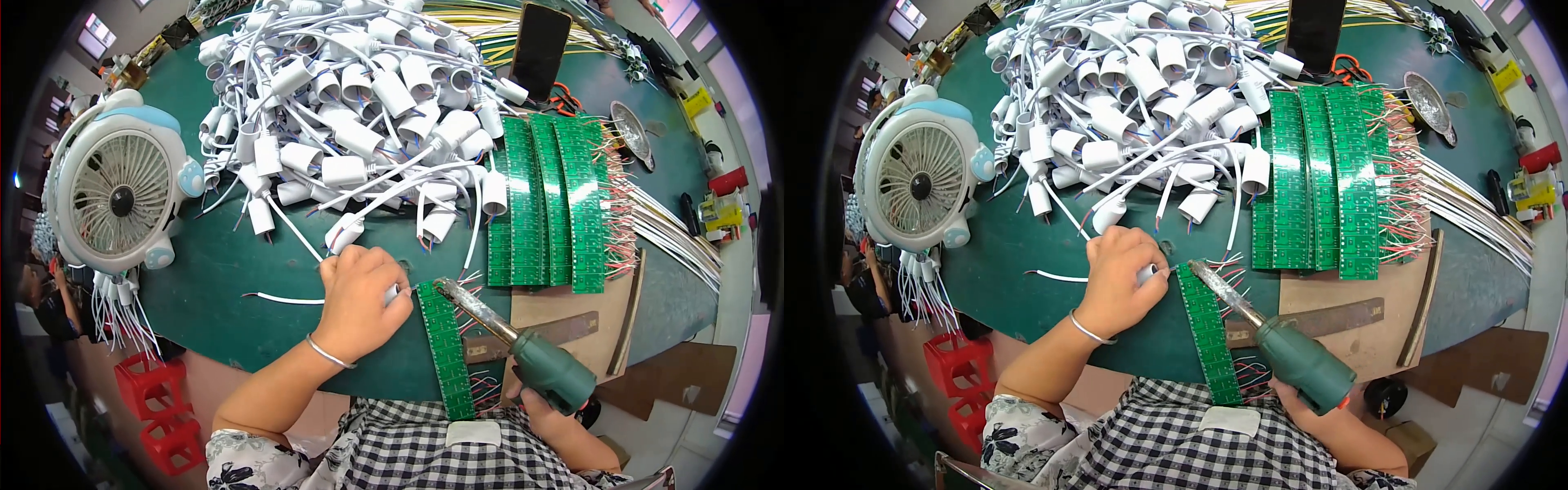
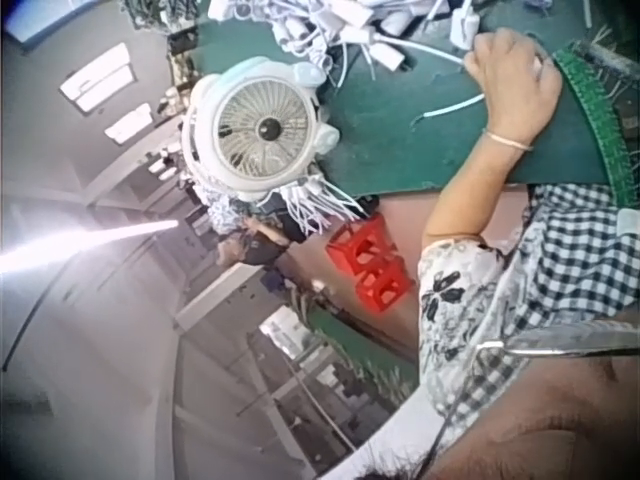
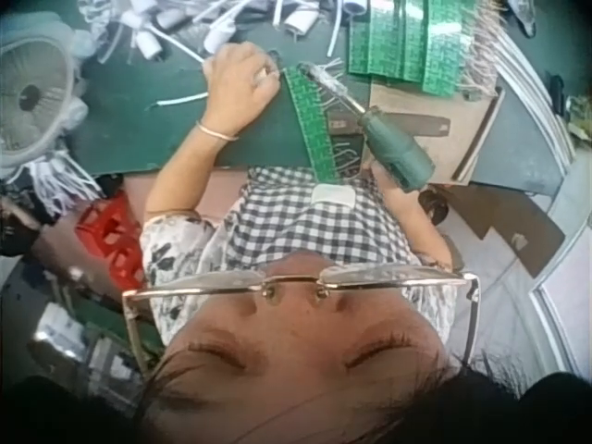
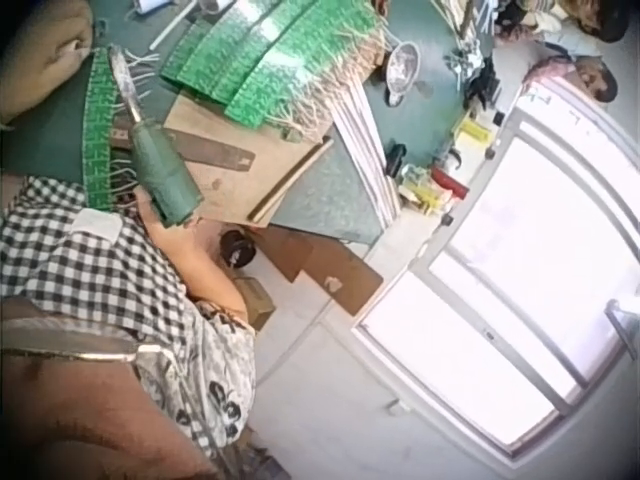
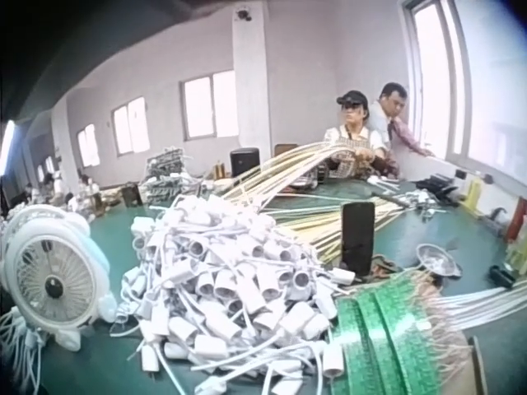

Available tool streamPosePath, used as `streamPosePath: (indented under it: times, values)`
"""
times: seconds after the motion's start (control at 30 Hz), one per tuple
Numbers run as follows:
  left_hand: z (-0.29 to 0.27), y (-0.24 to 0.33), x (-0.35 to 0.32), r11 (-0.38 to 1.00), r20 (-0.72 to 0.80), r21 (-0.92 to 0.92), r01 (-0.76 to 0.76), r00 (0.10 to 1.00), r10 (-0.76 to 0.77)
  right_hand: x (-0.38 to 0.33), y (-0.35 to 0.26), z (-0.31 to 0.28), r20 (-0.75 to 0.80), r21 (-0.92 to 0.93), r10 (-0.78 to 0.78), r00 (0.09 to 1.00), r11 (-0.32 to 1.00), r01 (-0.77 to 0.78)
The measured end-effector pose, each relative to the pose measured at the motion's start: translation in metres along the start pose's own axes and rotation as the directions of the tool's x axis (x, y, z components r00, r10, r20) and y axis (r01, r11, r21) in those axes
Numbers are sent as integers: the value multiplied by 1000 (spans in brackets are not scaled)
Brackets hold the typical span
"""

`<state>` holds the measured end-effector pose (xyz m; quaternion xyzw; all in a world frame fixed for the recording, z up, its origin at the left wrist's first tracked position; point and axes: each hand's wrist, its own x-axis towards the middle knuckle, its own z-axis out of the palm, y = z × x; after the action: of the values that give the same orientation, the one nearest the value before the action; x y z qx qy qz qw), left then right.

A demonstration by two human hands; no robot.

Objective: The person solders wires to LED light bulb components with a soldering iron.

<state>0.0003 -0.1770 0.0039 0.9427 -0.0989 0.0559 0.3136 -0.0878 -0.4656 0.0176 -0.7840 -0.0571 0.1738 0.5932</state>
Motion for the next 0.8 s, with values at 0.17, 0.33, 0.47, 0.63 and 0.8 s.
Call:
streamPosePath:
  times: [0.17, 0.33, 0.47, 0.63, 0.8]
  values:
    - [2, 2, 3, 999, 59, -40, 23, 998, -20, -3, 6, 2, 87, -206, -56, 995, 976, 73]
    - [3, 3, 4, 999, 64, -39, 31, 998, -28, 2, 10, 5, 91, -184, -82, 992, 978, 98]
    - [2, 3, 3, 998, 66, -41, 41, 997, -38, 2, 11, 7, 78, -213, -108, 991, 969, 123]
    - [2, 2, 3, 998, 67, -39, 42, 997, -39, 3, 7, 9, 75, -230, -105, 992, 966, 119]
    - [3, 3, 3, 998, 72, -11, 55, 996, -54, 10, -2, 13, 74, -182, -135, 988, 972, 146]
